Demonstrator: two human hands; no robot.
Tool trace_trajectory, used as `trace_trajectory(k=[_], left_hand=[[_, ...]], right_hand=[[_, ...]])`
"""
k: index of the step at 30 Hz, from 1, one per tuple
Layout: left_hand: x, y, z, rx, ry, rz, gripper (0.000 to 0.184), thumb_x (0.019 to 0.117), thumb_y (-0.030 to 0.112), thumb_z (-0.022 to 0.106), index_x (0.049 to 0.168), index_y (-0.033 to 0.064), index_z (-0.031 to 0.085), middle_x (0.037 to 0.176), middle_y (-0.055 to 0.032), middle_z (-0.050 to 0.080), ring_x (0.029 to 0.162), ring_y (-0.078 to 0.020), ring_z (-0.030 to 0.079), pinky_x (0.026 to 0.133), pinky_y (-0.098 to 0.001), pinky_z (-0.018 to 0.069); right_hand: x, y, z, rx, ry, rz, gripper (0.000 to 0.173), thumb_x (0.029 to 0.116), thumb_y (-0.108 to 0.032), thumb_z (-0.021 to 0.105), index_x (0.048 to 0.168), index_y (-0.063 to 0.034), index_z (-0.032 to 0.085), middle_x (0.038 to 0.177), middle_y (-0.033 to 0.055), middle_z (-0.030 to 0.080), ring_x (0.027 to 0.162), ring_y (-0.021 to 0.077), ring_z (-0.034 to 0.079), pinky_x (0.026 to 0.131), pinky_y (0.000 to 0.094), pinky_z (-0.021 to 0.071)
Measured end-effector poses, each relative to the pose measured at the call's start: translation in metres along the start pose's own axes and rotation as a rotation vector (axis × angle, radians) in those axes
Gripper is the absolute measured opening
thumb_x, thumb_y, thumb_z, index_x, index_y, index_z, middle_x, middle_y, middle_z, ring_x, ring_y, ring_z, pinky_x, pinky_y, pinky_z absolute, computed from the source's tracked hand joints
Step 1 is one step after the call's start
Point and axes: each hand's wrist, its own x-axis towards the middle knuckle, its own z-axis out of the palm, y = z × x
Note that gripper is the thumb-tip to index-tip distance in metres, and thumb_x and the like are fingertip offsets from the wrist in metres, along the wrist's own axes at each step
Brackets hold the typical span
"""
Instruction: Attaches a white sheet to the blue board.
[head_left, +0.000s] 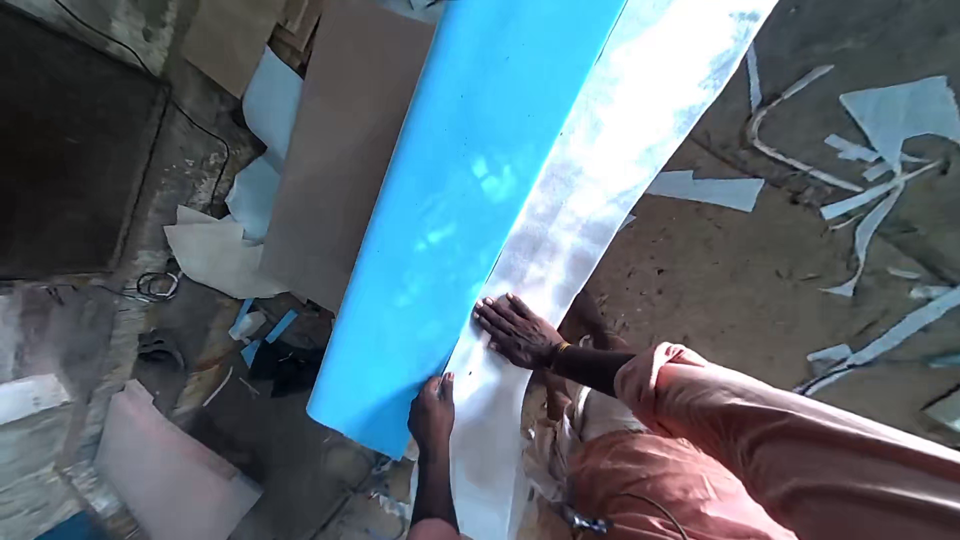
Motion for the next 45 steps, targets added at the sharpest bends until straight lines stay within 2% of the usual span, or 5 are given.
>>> trace_trajectory(k=[12,23,26,30,45], left_hand=[[-0.003,-0.002,0.012,0.143,-0.064,-0.017,0.051,0.1018,0.062,0.051,0.126,0.0213,0.071,0.118,-0.0099,0.074,0.111,-0.0305,0.07,0.091,-0.0572,0.0545],[-0.01,-0.02,0.027,0.132,0.131,-0.011,0.052,0.1019,0.064,0.048,0.106,0.0204,0.076,0.097,-0.0091,0.076,0.093,-0.0305,0.073,0.076,-0.0555,0.0554],[-0.019,-0.028,0.031,0.079,0.142,0.035,0.05,0.1048,0.058,0.046,0.115,0.0177,0.074,0.101,-0.0121,0.076,0.096,-0.0332,0.072,0.078,-0.0577,0.0551],[-0.04,-0.06,0.018,0.058,-0.132,0.007,0.06,0.0998,0.061,0.055,0.135,0.0149,0.067,0.122,-0.0142,0.073,0.115,-0.0322,0.069,0.098,-0.0579,0.0534],[-0.032,-0.121,0.026,0.124,0.053,-0.072,0.044,0.1058,0.052,0.049,0.113,0.0181,0.075,0.105,-0.0096,0.076,0.101,-0.0291,0.073,0.084,-0.0562,0.0559]], right_hand=[[-0.006,-0.035,0.02,-0.076,0.043,-0.015,0.06,0.1092,-0.04,0.022,0.163,-0.014,0.028,0.171,0.007,0.021,0.159,0.0259,0.016,0.126,0.0596,0.0065],[-0.008,-0.074,0.045,0.025,0.049,-0.075,0.059,0.1092,-0.037,0.026,0.156,-0.0047,0.042,0.165,0.0116,0.035,0.156,0.0287,0.024,0.127,0.0526,0.0119],[0.014,-0.106,-0.049,0.164,-0.551,0.158,0.057,0.1123,-0.03,0.03,0.164,-0.0072,0.02,0.173,0.0029,0.008,0.16,0.0182,-0.001,0.128,0.0429,-0.0018],[-0.01,-0.09,0.058,0.042,0.116,-0.018,0.064,0.1092,-0.043,0.024,0.158,-0.0038,0.038,0.166,0.014,0.032,0.157,0.0287,0.023,0.128,0.0513,0.0114],[-0.018,-0.14,0.085,-0.076,0.066,0.004,0.065,0.1094,-0.042,0.018,0.16,-0.0048,0.032,0.17,0.0099,0.025,0.158,0.0256,0.018,0.128,0.0531,0.0101]])
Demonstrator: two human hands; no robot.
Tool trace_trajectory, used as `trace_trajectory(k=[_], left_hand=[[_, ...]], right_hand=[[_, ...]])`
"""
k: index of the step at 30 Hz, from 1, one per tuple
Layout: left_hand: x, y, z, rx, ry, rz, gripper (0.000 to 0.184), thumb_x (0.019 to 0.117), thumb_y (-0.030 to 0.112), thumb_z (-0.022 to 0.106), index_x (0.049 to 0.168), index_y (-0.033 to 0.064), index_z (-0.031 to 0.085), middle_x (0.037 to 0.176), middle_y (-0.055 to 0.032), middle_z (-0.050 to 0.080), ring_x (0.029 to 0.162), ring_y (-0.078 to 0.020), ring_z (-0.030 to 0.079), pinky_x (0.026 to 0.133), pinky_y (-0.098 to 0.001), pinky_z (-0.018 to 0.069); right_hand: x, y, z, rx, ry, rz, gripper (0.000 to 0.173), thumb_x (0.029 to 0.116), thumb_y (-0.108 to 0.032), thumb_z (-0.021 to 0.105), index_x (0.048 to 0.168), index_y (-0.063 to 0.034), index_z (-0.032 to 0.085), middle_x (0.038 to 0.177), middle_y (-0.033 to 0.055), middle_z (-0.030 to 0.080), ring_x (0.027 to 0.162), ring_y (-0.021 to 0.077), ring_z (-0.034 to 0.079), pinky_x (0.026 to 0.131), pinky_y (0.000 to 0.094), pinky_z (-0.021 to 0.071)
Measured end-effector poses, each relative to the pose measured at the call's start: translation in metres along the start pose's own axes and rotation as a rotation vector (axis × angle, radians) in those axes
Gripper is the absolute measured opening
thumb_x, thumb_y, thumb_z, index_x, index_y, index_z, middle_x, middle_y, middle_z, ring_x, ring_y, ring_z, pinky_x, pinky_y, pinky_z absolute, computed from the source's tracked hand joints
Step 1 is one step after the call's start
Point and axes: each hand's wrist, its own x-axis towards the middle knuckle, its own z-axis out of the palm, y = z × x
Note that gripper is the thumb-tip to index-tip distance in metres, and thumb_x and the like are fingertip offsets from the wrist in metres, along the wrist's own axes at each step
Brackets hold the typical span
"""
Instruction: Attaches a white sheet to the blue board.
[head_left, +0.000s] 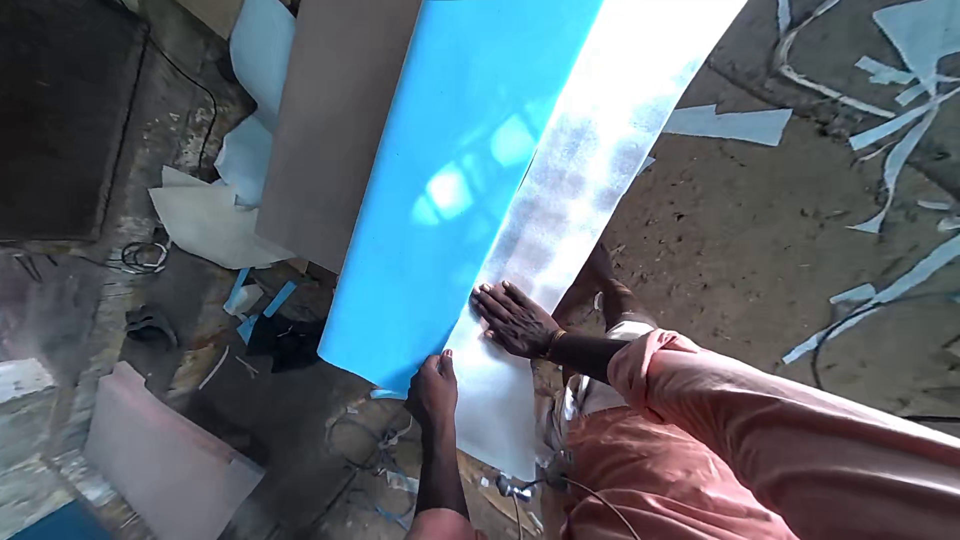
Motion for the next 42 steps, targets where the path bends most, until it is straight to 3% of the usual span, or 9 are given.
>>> trace_trajectory(k=[8,12,22,24,27,30,33,37,42], left_hand=[[0.004,-0.002,0.007,0.002,-0.07,0.015,0.048,0.1028,0.059,0.052,0.113,0.0189,0.076,0.107,-0.011,0.076,0.103,-0.0314,0.072,0.085,-0.057,0.0552],[0.007,0.0,0.011,-0.021,-0.151,0.002,0.047,0.1015,0.059,0.054,0.12,0.0201,0.075,0.116,-0.01,0.075,0.11,-0.0301,0.07,0.091,-0.0578,0.054],[0.005,-0.012,0.023,-0.035,0.003,-0.03,0.053,0.1009,0.063,0.052,0.102,0.0158,0.077,0.1,-0.0123,0.076,0.098,-0.0318,0.072,0.081,-0.0564,0.0553],[0.004,-0.029,0.025,-0.132,-0.056,0.04,0.053,0.1009,0.06,0.054,0.106,0.0118,0.075,0.102,-0.0146,0.075,0.1,-0.0325,0.072,0.085,-0.0562,0.0556],[-0.017,-0.077,0.018,-0.367,-0.414,0.153,0.064,0.0972,0.054,0.064,0.137,0.0028,0.062,0.124,-0.0174,0.07,0.118,-0.0283,0.068,0.106,-0.0531,0.0519],[-0.054,-0.121,-0.002,-0.517,-0.686,0.1,0.049,0.0968,0.043,0.069,0.123,0.0016,0.067,0.106,-0.0112,0.074,0.096,-0.0185,0.073,0.092,-0.0431,0.06],[-0.055,-0.163,-0.011,-0.47,-0.667,0.102,0.042,0.103,0.041,0.059,0.113,0.0025,0.07,0.094,-0.0096,0.074,0.085,-0.0188,0.072,0.083,-0.0435,0.0607],[-0.019,-0.188,0.013,-0.234,-0.594,0.052,0.051,0.1057,0.05,0.05,0.117,0.0044,0.071,0.11,-0.017,0.072,0.105,-0.0306,0.069,0.097,-0.0577,0.0526],[0.008,-0.188,0.046,-0.192,-0.658,0.095,0.051,0.1058,0.049,0.051,0.123,0.0044,0.07,0.121,-0.0191,0.07,0.116,-0.0326,0.067,0.104,-0.0583,0.0492]], right_hand=[[0.001,-0.014,0.004,0.001,-0.03,0.0,0.062,0.1101,-0.041,0.02,0.16,-0.0072,0.034,0.169,0.0106,0.026,0.158,0.0268,0.018,0.127,0.0552,0.0102],[-0.001,-0.014,0.007,-0.001,-0.034,-0.034,0.059,0.1098,-0.043,0.021,0.163,-0.0176,0.031,0.171,0.0008,0.024,0.159,0.0232,0.013,0.126,0.0595,0.0041],[0.001,-0.031,0.012,0.008,-0.095,-0.102,0.06,0.1102,-0.044,0.02,0.161,-0.0146,0.033,0.171,0.0021,0.024,0.159,0.0244,0.014,0.125,0.0631,0.003],[0.0,-0.035,0.016,-0.001,-0.072,-0.128,0.063,0.1101,-0.045,0.02,0.16,-0.0103,0.034,0.17,0.007,0.026,0.158,0.026,0.017,0.126,0.0601,0.0064],[-0.001,-0.041,0.018,0.023,-0.073,-0.153,0.063,0.1102,-0.044,0.022,0.159,-0.0068,0.035,0.168,0.0099,0.029,0.158,0.0264,0.02,0.127,0.0554,0.0115],[-0.001,-0.043,0.021,0.048,-0.052,-0.168,0.063,0.1105,-0.044,0.02,0.158,-0.0058,0.037,0.167,0.0108,0.031,0.157,0.0268,0.022,0.128,0.0534,0.0124],[-0.002,-0.047,0.02,0.04,-0.057,-0.187,0.064,0.1108,-0.044,0.018,0.157,-0.0054,0.039,0.167,0.0115,0.032,0.157,0.0276,0.023,0.127,0.0549,0.0132],[-0.002,-0.053,0.023,0.003,-0.088,-0.23,0.062,0.111,-0.041,0.017,0.159,-0.0054,0.036,0.169,0.0109,0.027,0.158,0.0269,0.018,0.127,0.0557,0.0104],[-0.003,-0.059,0.024,0.062,-0.111,-0.255,0.058,0.1102,-0.039,0.025,0.16,-0.0098,0.037,0.169,0.0067,0.029,0.158,0.0244,0.019,0.127,0.0554,0.0123]])
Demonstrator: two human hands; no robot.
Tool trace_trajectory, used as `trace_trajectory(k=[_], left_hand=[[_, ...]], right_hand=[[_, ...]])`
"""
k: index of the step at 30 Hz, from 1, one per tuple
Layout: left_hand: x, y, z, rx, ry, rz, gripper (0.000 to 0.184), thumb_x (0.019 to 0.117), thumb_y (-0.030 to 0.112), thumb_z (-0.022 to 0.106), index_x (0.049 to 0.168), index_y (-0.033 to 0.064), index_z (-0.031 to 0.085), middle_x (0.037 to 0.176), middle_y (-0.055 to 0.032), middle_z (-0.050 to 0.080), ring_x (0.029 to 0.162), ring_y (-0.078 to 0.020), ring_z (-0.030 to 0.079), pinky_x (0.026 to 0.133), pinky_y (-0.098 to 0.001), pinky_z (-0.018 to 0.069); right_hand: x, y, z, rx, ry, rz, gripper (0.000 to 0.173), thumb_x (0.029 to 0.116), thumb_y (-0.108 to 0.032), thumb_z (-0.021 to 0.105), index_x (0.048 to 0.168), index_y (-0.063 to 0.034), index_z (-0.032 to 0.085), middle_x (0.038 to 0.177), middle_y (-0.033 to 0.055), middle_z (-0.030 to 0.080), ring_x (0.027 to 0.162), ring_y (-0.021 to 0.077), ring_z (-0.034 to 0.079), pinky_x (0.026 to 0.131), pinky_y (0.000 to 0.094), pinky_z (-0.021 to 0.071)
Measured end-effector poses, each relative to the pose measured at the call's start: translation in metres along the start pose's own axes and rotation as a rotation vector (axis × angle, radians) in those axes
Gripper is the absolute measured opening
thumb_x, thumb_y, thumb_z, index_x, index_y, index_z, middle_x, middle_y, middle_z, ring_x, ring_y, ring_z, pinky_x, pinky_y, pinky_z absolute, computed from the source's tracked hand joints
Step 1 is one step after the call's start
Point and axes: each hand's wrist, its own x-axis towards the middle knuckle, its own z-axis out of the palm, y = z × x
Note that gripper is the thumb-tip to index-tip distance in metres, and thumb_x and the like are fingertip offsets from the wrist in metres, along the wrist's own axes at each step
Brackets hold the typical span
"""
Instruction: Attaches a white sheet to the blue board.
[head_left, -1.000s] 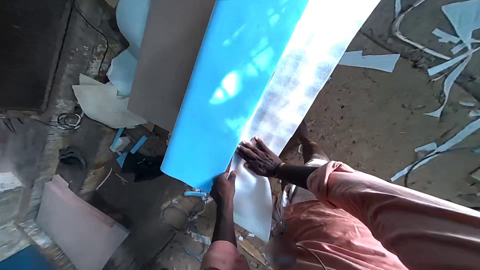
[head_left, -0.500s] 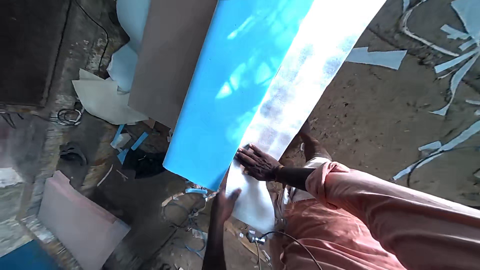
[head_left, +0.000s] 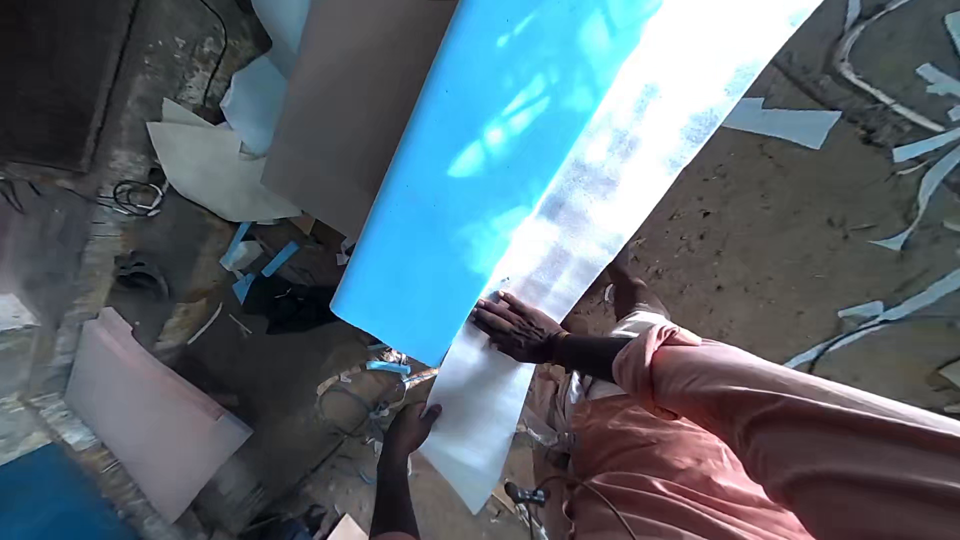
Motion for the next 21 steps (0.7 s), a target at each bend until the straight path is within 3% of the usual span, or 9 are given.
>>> trace_trajectory(k=[2,11,14,18,21], left_hand=[[0.005,0.002,0.003,0.0,-0.012,-0.007,0.05,0.1062,0.047,0.052,0.128,0.0046,0.068,0.126,-0.0194,0.069,0.121,-0.0323,0.065,0.107,-0.0575,0.0471],[0.014,-0.001,0.015,0.062,0.145,-0.097,0.054,0.1063,0.052,0.046,0.136,0.012,0.065,0.134,-0.0154,0.067,0.127,-0.0315,0.062,0.108,-0.0585,0.0469],[0.015,-0.004,0.02,0.059,0.2,-0.097,0.053,0.1072,0.052,0.044,0.136,0.0134,0.066,0.134,-0.0141,0.067,0.126,-0.0307,0.063,0.107,-0.0582,0.0477],[0.013,-0.01,0.025,0.014,0.328,-0.087,0.05,0.1079,0.049,0.043,0.136,0.0156,0.067,0.131,-0.0124,0.069,0.124,-0.0295,0.065,0.106,-0.0585,0.0485],[0.011,-0.014,0.034,-0.026,0.432,-0.095,0.049,0.1077,0.048,0.045,0.134,0.0133,0.068,0.131,-0.0138,0.07,0.124,-0.0302,0.065,0.107,-0.0581,0.0479]], right_hand=[[0.002,-0.005,0.007,0.016,-0.015,-0.04,0.059,0.1105,-0.039,0.024,0.161,-0.0112,0.035,0.17,0.004,0.026,0.159,0.0226,0.015,0.128,0.0545,0.0089],[0.012,-0.032,0.022,0.022,-0.035,-0.095,0.055,0.1101,-0.037,0.03,0.156,-0.0112,0.044,0.165,0.0054,0.037,0.156,0.0251,0.025,0.127,0.0529,0.0162],[0.018,-0.047,0.028,0.057,-0.059,-0.139,0.051,0.1087,-0.036,0.038,0.151,-0.0121,0.051,0.162,0.0037,0.042,0.155,0.0249,0.028,0.128,0.0502,0.017],[0.026,-0.057,0.031,0.047,-0.142,-0.151,0.054,0.1098,-0.037,0.035,0.154,-0.0092,0.046,0.165,0.007,0.036,0.156,0.0278,0.024,0.128,0.0516,0.0128],[0.029,-0.059,0.025,0.05,-0.183,-0.165,0.055,0.1085,-0.038,0.038,0.156,-0.0099,0.043,0.164,0.0088,0.039,0.154,0.0292,0.029,0.127,0.0532,0.0147]])
